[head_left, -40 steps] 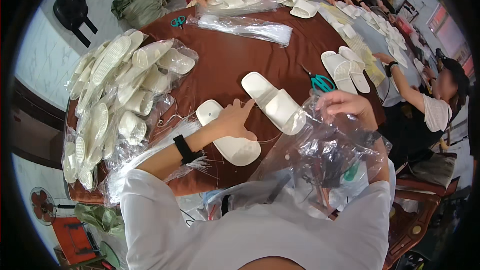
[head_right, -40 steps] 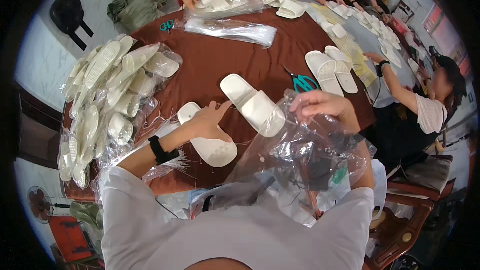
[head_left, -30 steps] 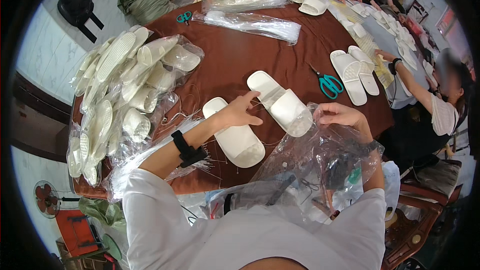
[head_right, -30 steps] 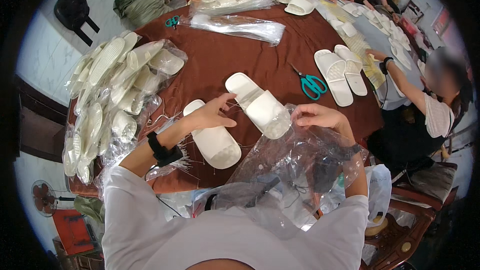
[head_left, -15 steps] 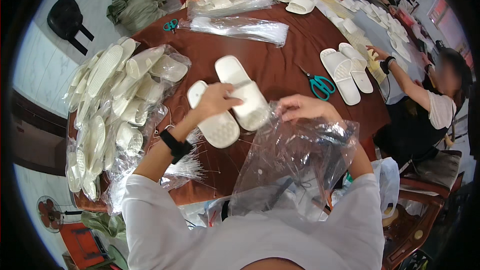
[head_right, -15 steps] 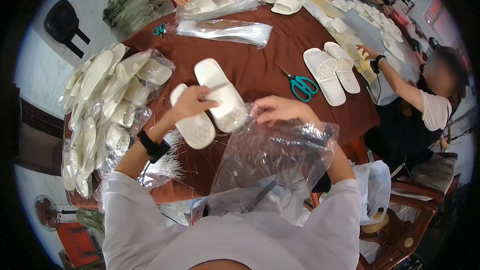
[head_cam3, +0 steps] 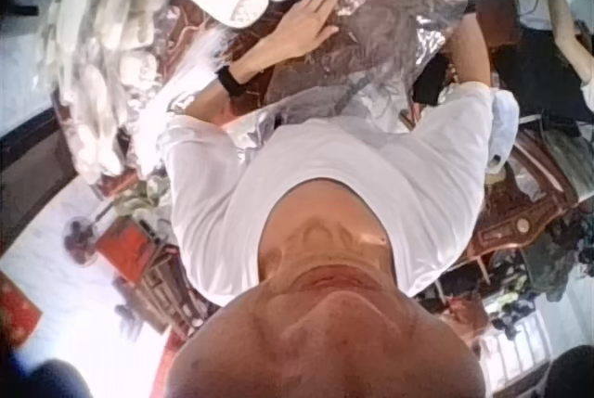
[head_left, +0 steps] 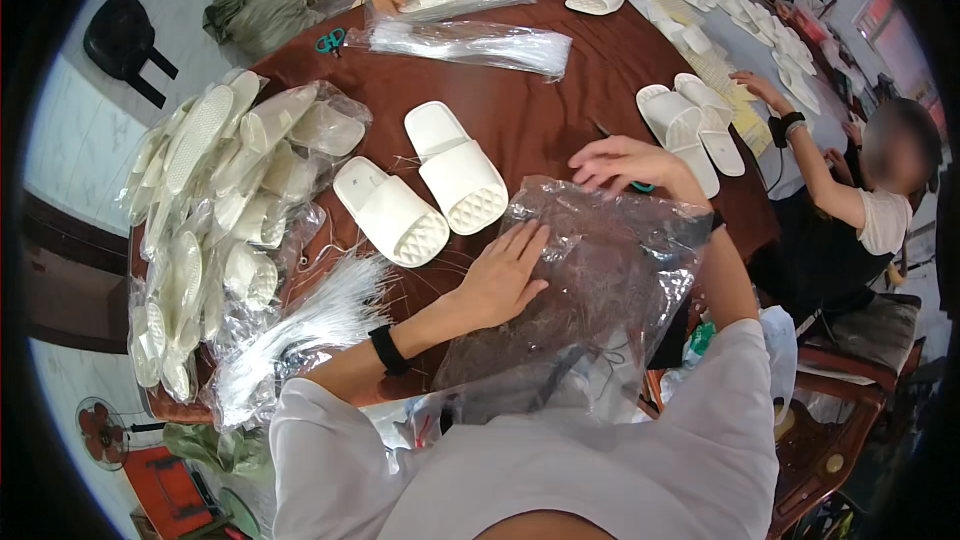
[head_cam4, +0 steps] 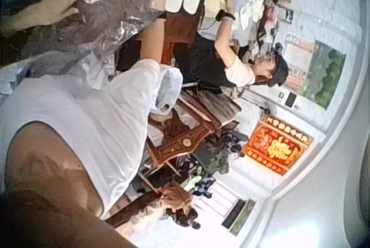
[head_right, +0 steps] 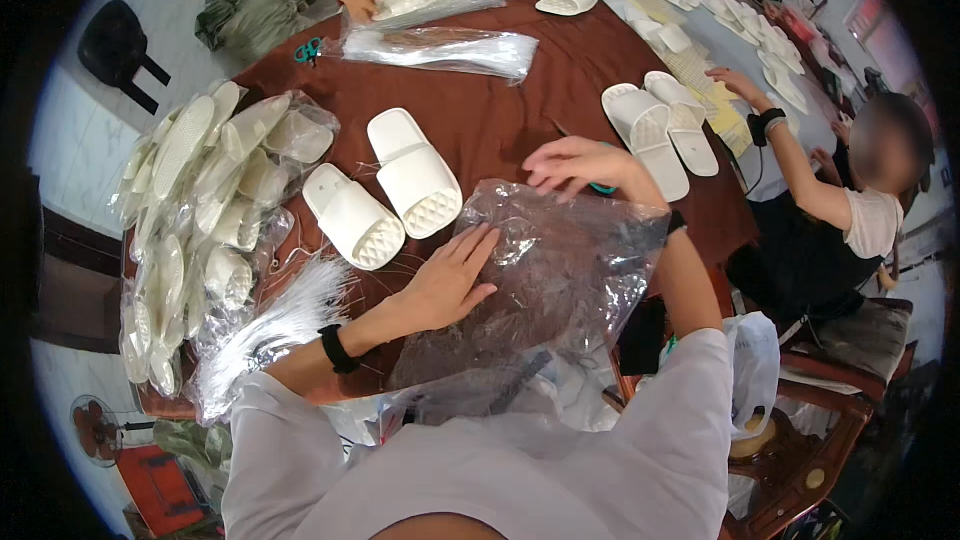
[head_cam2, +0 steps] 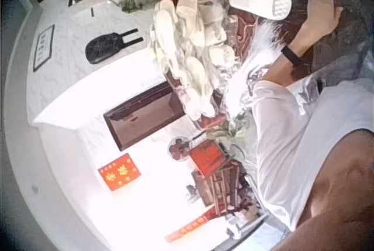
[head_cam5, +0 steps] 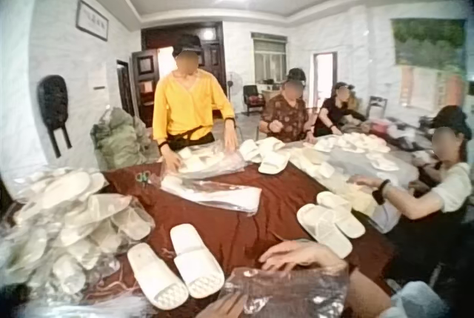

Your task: Pairing white slippers using plastic ties and placing them into individual plastic bags.

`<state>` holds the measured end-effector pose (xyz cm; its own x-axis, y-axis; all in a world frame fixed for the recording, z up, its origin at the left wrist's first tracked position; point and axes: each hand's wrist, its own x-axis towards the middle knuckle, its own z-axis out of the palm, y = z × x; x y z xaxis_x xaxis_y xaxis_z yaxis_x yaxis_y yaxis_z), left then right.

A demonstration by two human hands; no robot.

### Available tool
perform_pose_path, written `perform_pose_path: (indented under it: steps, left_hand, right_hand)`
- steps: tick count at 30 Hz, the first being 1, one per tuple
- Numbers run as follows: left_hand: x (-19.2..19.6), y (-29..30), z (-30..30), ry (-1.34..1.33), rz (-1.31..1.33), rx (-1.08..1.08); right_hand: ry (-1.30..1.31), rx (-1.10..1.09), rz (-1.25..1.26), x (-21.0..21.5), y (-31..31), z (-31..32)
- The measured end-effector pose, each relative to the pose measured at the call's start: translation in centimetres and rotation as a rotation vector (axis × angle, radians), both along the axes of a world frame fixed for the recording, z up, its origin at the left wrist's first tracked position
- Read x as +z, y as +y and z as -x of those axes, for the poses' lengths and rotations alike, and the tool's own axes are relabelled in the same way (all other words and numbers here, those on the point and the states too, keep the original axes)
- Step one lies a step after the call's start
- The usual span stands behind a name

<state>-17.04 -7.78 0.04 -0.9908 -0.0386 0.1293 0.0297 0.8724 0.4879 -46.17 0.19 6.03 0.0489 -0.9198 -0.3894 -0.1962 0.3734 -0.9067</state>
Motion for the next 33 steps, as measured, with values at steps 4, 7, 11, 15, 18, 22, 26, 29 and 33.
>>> perform_pose_path:
  steps: [4,7,11,15,18,22,26,29,33]
  left_hand:
    - [-2.5,1.3,-0.4,-0.032,0.105,0.16]
    - [-2.4,2.2,-0.2,-0.013,0.141,0.251]
    - [-1.5,2.8,0.6,0.006,0.046,0.278]
    - [-1.5,2.6,-0.3,-0.035,0.096,0.223]
    - [-1.6,2.8,-1.1,-0.056,0.178,0.195]
    - [-1.7,2.7,-1.8,-0.041,0.244,0.214]
    - [-1.7,2.6,-1.4,-0.056,0.269,0.215]
    - [-1.6,2.6,-0.8,-0.116,0.284,0.211]
    - [-1.2,2.2,0.6,-0.18,0.304,0.21]
  right_hand:
    - [0.191,0.085,-0.176,0.7,5.6,4.8]
    - [0.107,0.07,-0.243,0.2,8.4,6.3]
    - [0.343,-0.15,0.155,-4.4,8.6,8.3]
    - [0.446,-0.438,0.443,-6.4,4.4,6.8]
    - [0.605,-0.459,0.267,-7.1,2.6,7.6]
    - [0.992,-0.228,0.201,-6.6,1.4,7.8]
    - [1.118,-0.263,0.162,-6.1,1.2,7.9]
    - [1.151,-0.553,0.263,-4.8,2.5,7.4]
    - [1.13,-0.685,0.599,0.5,5.7,5.5]
